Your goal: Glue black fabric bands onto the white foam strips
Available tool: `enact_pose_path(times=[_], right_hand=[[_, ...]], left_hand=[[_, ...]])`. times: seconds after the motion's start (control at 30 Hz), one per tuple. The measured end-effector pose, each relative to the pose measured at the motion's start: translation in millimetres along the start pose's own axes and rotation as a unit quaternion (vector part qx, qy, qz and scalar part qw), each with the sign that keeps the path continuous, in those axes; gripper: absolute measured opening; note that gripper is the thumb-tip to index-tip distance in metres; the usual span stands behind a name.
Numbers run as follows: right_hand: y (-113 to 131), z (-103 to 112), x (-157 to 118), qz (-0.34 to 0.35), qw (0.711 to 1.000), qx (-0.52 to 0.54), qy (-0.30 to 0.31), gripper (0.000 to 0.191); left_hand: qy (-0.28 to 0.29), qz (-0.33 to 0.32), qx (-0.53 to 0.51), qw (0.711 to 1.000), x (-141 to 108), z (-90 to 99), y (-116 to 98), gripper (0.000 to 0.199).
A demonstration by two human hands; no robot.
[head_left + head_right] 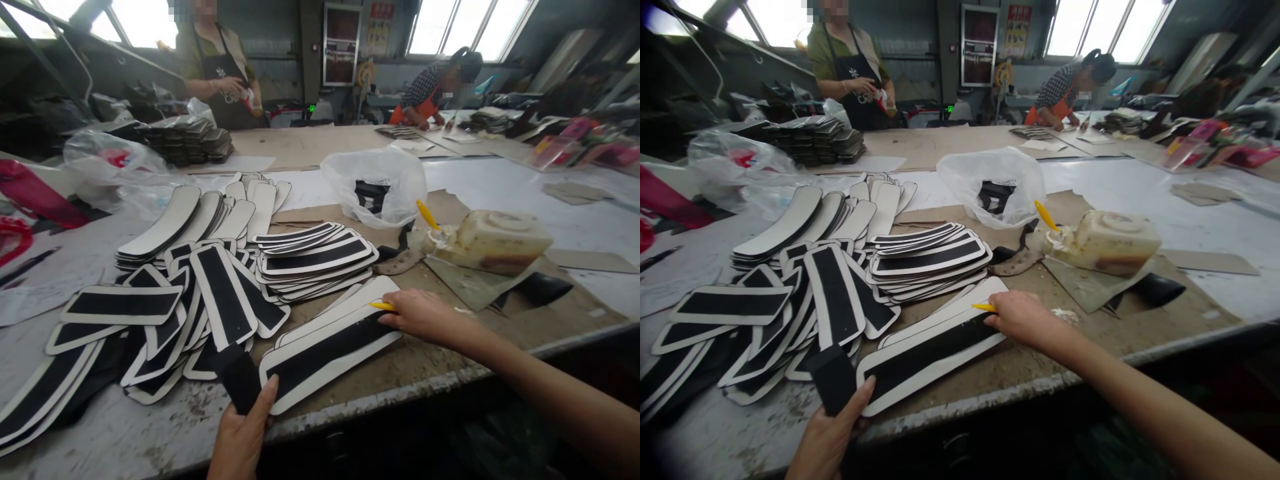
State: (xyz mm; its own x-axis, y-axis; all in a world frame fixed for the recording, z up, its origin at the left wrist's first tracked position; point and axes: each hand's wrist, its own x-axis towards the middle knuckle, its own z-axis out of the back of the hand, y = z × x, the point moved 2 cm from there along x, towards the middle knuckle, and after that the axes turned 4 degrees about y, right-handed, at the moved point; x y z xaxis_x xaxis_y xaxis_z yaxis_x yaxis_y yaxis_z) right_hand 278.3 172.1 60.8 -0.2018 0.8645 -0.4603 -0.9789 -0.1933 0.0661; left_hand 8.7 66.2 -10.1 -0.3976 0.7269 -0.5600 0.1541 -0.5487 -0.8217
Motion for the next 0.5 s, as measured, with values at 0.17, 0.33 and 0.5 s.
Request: enact_pose_path(times=[0.17, 0.33, 0.5], right_hand=[[0.4, -2.5, 6.1, -0.011, 1.000, -0.014, -0.002, 0.027], [-2.2, -7.0, 14.3, -0.015, 1.000, -0.015, -0.004, 0.028], [-4.8, -7.2, 17.7, -0.003, 1.000, -0.009, 0.005, 0.029]], left_hand=[[-0.027, 0.028, -0.009, 0.999, 0.3, 0.5, -0.4, 0.041], [-0.010, 0.025, 0.014, 1.000, 5.4, 5.5, 6.8, 0.040], [0.011, 0.060, -0.052, 0.997, 3.7, 6.0, 9.0, 0.039]])
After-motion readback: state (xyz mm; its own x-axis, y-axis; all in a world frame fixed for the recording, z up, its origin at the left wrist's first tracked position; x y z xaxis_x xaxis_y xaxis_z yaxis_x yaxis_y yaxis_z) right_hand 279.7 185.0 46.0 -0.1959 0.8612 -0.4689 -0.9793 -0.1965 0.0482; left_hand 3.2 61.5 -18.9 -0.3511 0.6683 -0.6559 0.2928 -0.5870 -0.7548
